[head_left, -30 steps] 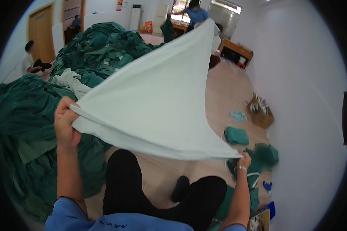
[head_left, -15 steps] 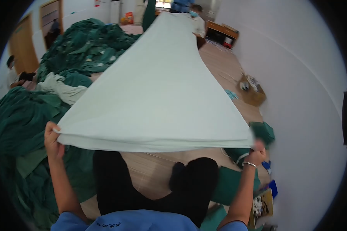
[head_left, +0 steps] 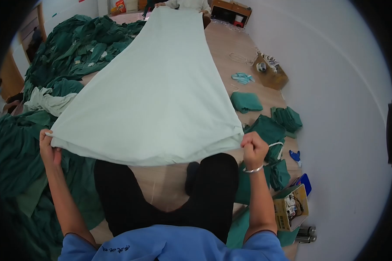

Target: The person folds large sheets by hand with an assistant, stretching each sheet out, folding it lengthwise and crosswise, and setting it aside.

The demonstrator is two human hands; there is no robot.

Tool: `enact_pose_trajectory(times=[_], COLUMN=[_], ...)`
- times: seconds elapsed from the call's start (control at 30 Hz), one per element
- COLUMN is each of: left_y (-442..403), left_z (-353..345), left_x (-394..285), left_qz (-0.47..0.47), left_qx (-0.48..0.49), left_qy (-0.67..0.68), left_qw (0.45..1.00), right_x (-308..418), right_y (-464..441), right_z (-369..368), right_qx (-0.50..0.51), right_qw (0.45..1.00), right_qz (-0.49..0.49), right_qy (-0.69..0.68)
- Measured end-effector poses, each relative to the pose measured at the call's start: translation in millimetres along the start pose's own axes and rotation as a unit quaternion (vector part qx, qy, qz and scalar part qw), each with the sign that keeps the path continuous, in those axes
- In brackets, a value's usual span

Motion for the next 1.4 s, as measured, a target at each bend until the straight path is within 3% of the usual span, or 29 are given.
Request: enact_pose_trajectory(times=[0.03, 0.07, 0.1, 0.17, 0.23, 0.3, 0.4, 0.47, 0.5, 0.57, 0.63, 0.7, 0.77, 0.83, 0.9, 0.93, 0.97, 1.03, 1.07, 1.1, 1.17, 1.3, 1.4], left_y=[-4.4, -8.0, -17.3, -9.2, -2.7, -12.5, -30.3, -56.6, -61.2, -71.5, -61.1, -63.2, -65.1, -54.8, -46.6, -18.6, -23.7, -52.6, -65.1, -78.7, -80.2, -74.0, -56.9], left_z=[18.6, 39.0, 64.0, 131.7, 146.4, 142.5, 145.7, 131.3, 127.4, 78.4, 33.5, 13.9, 0.7, -16.8, -11.3, -48.5, -39.4, -18.2, 4.5, 10.5, -0.5, -4.2, -19.7], left_x=[4.7, 13.9, 21.5, 56.2, 72.9, 76.5, 62.2, 32.3, 22.1, -12.2, -44.8, -70.2, -94.9, -113.5, -130.2, -132.8, -134.9, -136.9, -138.0, -134.3, -128.8, -118.4, -112.4], left_qz=[0.021, 0.029, 0.023, 0.110, 0.137, 0.154, 0.155, 0.100, 0.102, 0.054, 0.058, 0.034, 0.024, 0.007, -0.044, -0.060, -0.061, -0.041, -0.041, -0.017, 0.008, 0.004, 0.000], left_qx=[-0.022, -0.027, -0.023, -0.151, -0.229, -0.202, -0.194, -0.048, -0.047, 0.110, 0.041, 0.061, 0.100, 0.055, -0.090, -0.176, -0.174, -0.029, -0.030, 0.062, 0.153, 0.105, 0.068], left_qy=[-0.009, -0.003, 0.000, 0.058, 0.098, 0.166, 0.104, 0.089, 0.080, 0.120, 0.104, 0.091, 0.092, 0.054, 0.030, 0.020, 0.017, 0.015, 0.014, 0.025, 0.037, 0.022, 0.014], left_qw=[0.999, 0.999, 0.999, 0.981, 0.959, 0.953, 0.963, 0.990, 0.990, 0.985, 0.992, 0.993, 0.990, 0.997, 0.995, 0.982, 0.983, 0.999, 0.999, 0.998, 0.988, 0.994, 0.998], right_x=[-8.4, -30.7, -18.4, 3.6, 5.9, 2.3, -28.4, -36.0, -42.6, -72.5, -91.7, -111.7, -116.9, -108.6, -101.4, -96.5, -91.7, -95.2, -93.9, -89.4, -92.0, -97.0, -84.7], right_y=[5.0, 10.7, 8.7, 8.1, 13.8, 13.3, 20.0, 21.6, 25.8, 42.1, 54.8, 69.4, 77.4, 78.1, 79.4, 78.3, 76.6, 73.0, 69.1, 65.9, 63.8, 61.5, 49.0], right_z=[-5.1, 5.8, 17.6, 26.9, 25.2, 25.1, 14.6, -1.4, -13.5, -28.8, -46.0, -57.0, -68.5, -77.2, -89.4, -94.4, -98.8, -104.5, -104.7, -102.6, -100.9, -90.0, -73.4], right_qx=[0.016, -0.043, -0.054, -0.052, -0.050, -0.042, -0.023, 0.021, 0.072, 0.097, 0.163, 0.180, 0.218, 0.237, 0.253, 0.251, 0.247, 0.224, 0.192, 0.159, 0.154, 0.138, 0.123], right_qw=[0.999, 0.975, 0.983, 0.994, 0.992, 0.991, 0.953, 0.957, 0.957, 0.934, 0.926, 0.916, 0.921, 0.930, 0.937, 0.943, 0.948, 0.956, 0.968, 0.976, 0.975, 0.967, 0.962], right_qz=[-0.039, -0.142, -0.133, -0.017, -0.039, -0.054, -0.212, -0.239, -0.261, -0.325, -0.336, -0.353, -0.318, -0.281, -0.241, -0.210, -0.177, -0.160, -0.113, -0.066, -0.064, -0.104, -0.070], right_qy=[-0.001, -0.168, -0.118, -0.099, -0.105, -0.111, -0.216, -0.161, -0.106, -0.116, -0.050, -0.058, -0.061, -0.019, 0.025, 0.059, 0.094, 0.104, 0.119, 0.134, 0.145, 0.185, 0.233])
Point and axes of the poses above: each hand's wrist, its own y-axis away from the middle knuckle, its own z-axis out of the back of the hand, x = y × z, the point moved 9 cm from there along -y, towards the middle knuckle, and after that the axes turned 4 degrees about x, right-handed, at the moved point
